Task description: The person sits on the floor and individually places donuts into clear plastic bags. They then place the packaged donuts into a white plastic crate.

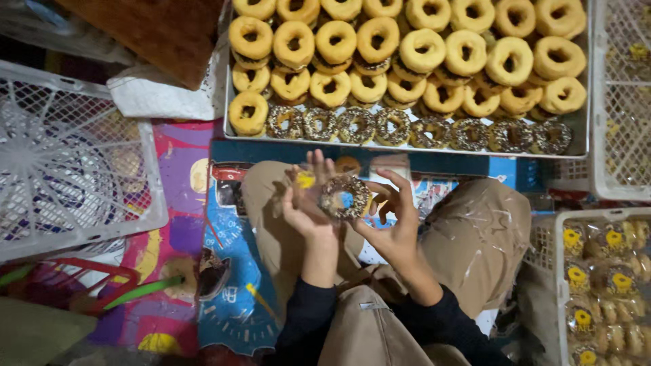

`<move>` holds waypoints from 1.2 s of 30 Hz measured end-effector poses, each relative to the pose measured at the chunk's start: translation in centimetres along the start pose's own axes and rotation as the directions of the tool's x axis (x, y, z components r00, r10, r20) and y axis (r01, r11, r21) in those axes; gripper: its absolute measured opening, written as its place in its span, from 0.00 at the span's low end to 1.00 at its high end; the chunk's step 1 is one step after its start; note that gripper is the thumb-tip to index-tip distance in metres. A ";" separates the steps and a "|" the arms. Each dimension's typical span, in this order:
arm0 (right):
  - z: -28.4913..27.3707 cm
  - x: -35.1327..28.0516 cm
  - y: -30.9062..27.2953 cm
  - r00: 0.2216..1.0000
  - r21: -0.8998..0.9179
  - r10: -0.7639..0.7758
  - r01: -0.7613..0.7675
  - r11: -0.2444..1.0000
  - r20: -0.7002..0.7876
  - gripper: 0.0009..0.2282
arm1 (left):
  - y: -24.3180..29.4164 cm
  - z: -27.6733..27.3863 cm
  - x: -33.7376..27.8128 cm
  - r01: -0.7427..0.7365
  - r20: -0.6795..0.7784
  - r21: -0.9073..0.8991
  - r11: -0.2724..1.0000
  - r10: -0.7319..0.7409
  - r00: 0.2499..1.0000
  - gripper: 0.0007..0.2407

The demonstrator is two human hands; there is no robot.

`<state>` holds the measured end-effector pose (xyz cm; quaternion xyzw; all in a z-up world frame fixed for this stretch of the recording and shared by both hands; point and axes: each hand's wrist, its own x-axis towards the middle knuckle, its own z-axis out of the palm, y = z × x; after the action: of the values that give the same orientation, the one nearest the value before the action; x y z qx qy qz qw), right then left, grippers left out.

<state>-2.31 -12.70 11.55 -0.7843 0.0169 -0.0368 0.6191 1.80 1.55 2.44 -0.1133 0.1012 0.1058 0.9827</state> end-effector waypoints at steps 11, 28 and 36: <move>-2.1 1.9 -3.2 0.900 -0.050 -0.311 0.342 0.939 0.307 0.38 | -3.5 5.4 -2.7 -0.035 0.182 0.422 0.906 -0.046 0.982 0.31; -12.6 2.3 -12.1 0.830 0.062 -0.244 0.247 0.967 0.502 0.26 | -3.4 11.8 -7.4 -0.831 0.667 0.502 -0.238 -0.505 0.548 0.05; -13.4 -0.4 -6.5 0.619 -0.126 -0.699 0.774 0.621 0.357 0.14 | -5.1 17.8 -10.8 -0.910 0.698 0.300 -0.286 -0.584 0.414 0.06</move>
<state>-3.87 -24.13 20.97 -0.7932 -0.3900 -0.1787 0.4322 -4.28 -0.93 22.87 0.7895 -0.3362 0.2455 0.4509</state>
